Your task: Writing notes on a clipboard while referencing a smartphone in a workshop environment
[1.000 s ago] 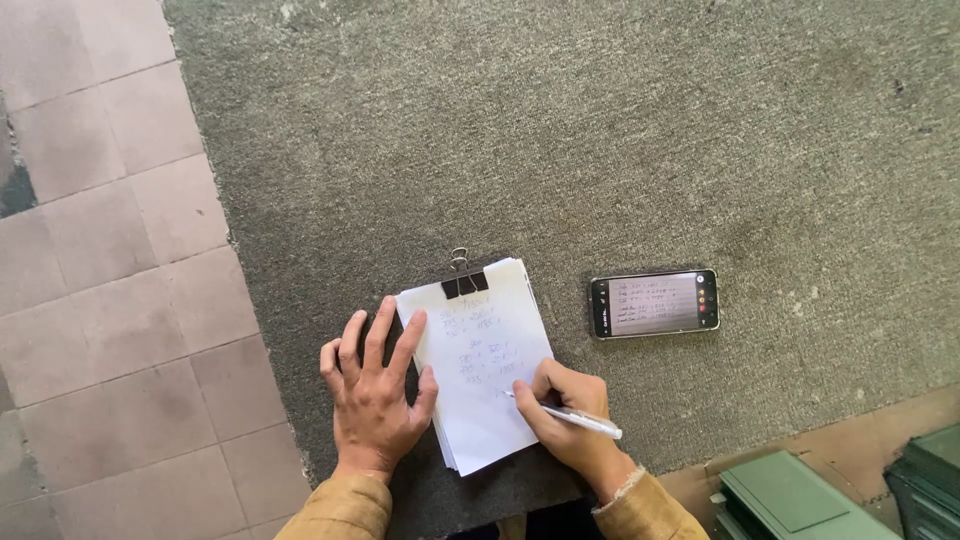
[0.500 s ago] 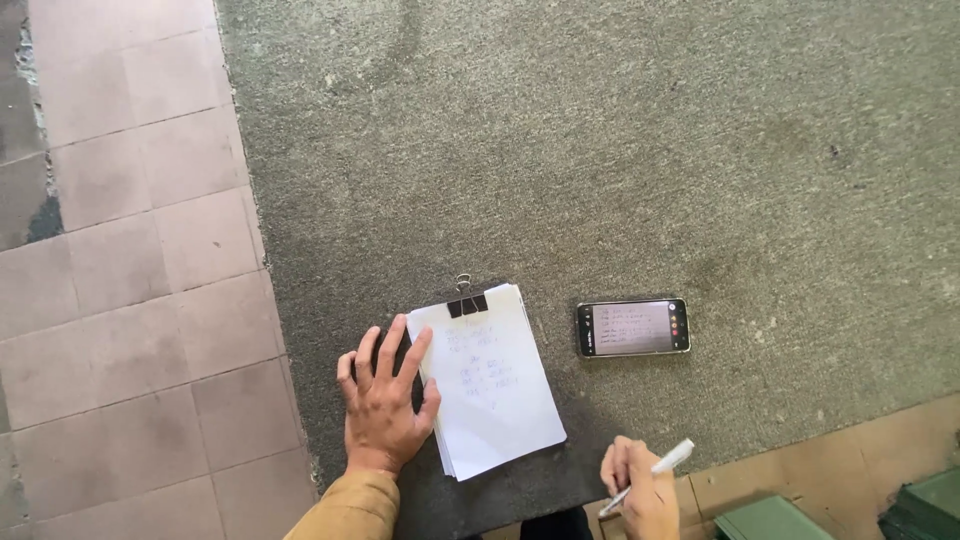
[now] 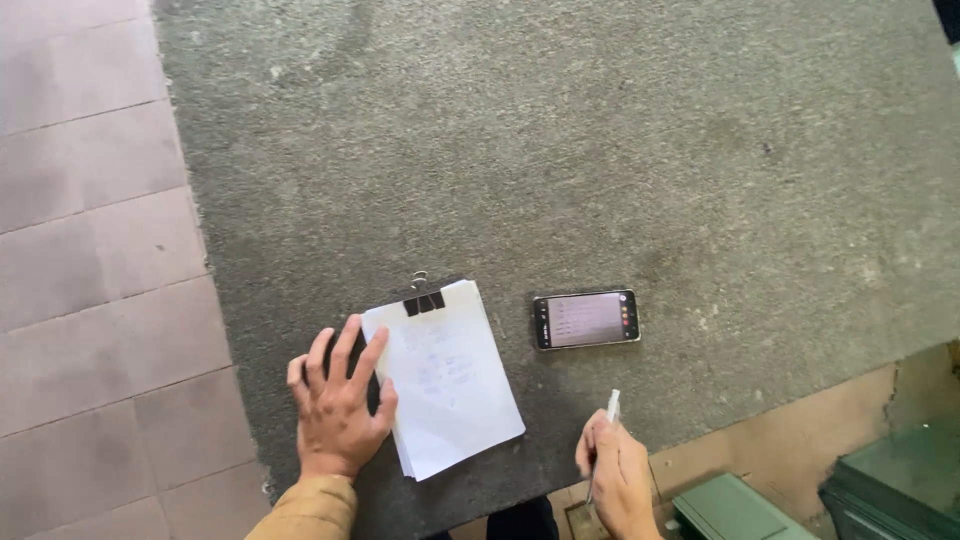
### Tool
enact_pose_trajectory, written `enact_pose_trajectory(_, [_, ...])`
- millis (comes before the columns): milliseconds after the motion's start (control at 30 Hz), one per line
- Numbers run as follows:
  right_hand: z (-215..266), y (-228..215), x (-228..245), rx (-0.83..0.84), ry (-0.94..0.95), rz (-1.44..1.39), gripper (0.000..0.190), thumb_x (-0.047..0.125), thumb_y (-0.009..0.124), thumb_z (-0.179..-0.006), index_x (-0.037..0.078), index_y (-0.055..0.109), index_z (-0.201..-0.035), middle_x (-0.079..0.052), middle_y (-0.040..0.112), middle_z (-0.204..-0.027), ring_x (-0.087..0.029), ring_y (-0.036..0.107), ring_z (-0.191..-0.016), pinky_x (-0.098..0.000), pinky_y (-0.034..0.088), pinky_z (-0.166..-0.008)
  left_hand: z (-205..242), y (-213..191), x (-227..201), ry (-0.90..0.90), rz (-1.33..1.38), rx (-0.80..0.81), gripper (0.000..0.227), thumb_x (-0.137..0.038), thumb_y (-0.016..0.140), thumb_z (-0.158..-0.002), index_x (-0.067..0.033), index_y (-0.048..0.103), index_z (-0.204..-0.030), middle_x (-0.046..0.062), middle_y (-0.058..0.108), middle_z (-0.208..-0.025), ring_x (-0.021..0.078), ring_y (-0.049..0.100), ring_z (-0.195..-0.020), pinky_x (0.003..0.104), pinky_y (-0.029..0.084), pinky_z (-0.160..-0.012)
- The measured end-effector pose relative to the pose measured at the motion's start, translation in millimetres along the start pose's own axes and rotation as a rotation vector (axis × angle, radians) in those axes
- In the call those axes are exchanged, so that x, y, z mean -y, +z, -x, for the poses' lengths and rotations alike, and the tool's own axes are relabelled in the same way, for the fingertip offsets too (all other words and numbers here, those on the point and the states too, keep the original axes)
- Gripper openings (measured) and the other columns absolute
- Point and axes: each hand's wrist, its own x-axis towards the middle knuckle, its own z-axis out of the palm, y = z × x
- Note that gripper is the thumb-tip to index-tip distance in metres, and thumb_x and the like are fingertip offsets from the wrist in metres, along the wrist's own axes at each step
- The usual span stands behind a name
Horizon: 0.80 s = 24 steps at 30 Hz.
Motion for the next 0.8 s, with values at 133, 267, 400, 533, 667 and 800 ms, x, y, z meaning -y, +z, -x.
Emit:
enact_pose_trajectory(133, [-59.4, -56.3, 5.9, -0.312, -0.024, 0.433, 0.036, 0.028, 0.048, -0.123, 0.015, 0.069, -0.096, -0.001, 0.075, -0.077, -0.012, 0.066, -0.063, -0.0290, 0.055, -0.062, 1.7, 2.7, 1.8, -0.013, -0.012, 0.002, 0.064, -0.044, 0.057, -0.094, -0.0326, 0.063, -0.157, 0.003, 0.056, -0.170, 0.0326, 0.050, -0.151, 0.057, 0.036, -0.120])
enact_pose_trajectory(267, [-140.0, -111.3, -20.7, -0.676, -0.251, 0.584, 0.030, 0.025, 0.043, -0.130, 0.010, 0.065, -0.116, -0.007, 0.068, -0.091, -0.027, 0.060, -0.074, -0.0474, 0.044, -0.073, 2.6, 5.6, 4.0, -0.006, -0.009, 0.003, 0.064, -0.046, 0.055, -0.095, -0.0318, 0.064, -0.157, 0.003, 0.056, -0.171, 0.0316, 0.048, -0.152, 0.054, 0.033, -0.121])
enact_pose_trajectory(400, [-179.7, -110.3, -42.0, -0.684, -0.340, 0.792, 0.024, 0.025, 0.054, -0.121, 0.006, 0.064, -0.111, -0.013, 0.066, -0.102, -0.033, 0.058, -0.089, -0.0498, 0.043, -0.080, 3.6, 6.0, 2.9, -0.011, -0.009, 0.003, 0.064, -0.045, 0.057, -0.094, -0.0321, 0.065, -0.156, 0.003, 0.057, -0.171, 0.0315, 0.048, -0.153, 0.055, 0.034, -0.122])
enact_pose_trajectory(533, [-182.6, -105.9, -40.8, -0.744, -0.496, 0.830, 0.015, 0.018, 0.058, -0.115, 0.005, 0.064, -0.111, -0.014, 0.070, -0.106, -0.041, 0.063, -0.094, -0.0529, 0.044, -0.085, 2.8, 6.1, 1.6, -0.016, -0.010, 0.003, 0.064, -0.045, 0.057, -0.094, -0.0314, 0.065, -0.156, 0.004, 0.056, -0.172, 0.0332, 0.048, -0.154, 0.058, 0.034, -0.122])
enact_pose_trajectory(667, [-180.9, -103.8, -37.2, -0.750, -0.455, 0.818, 0.016, 0.019, 0.055, -0.117, 0.007, 0.063, -0.110, -0.013, 0.069, -0.105, -0.039, 0.062, -0.094, -0.0516, 0.043, -0.086, 5.9, 9.1, 4.0, -0.022, -0.025, 0.004, 0.065, -0.047, 0.055, -0.094, -0.0309, 0.063, -0.157, 0.002, 0.055, -0.173, 0.0320, 0.047, -0.154, 0.057, 0.034, -0.123])
enact_pose_trajectory(800, [-182.5, -103.7, -36.7, -0.743, -0.416, 0.835, 0.013, 0.019, 0.057, -0.113, 0.007, 0.063, -0.111, -0.013, 0.070, -0.105, -0.039, 0.064, -0.095, -0.0519, 0.044, -0.087, 6.7, 13.5, 6.5, -0.033, -0.021, 0.025, 0.067, -0.049, 0.054, -0.094, -0.0323, 0.061, -0.158, 0.002, 0.054, -0.174, 0.0313, 0.046, -0.155, 0.056, 0.033, -0.122])
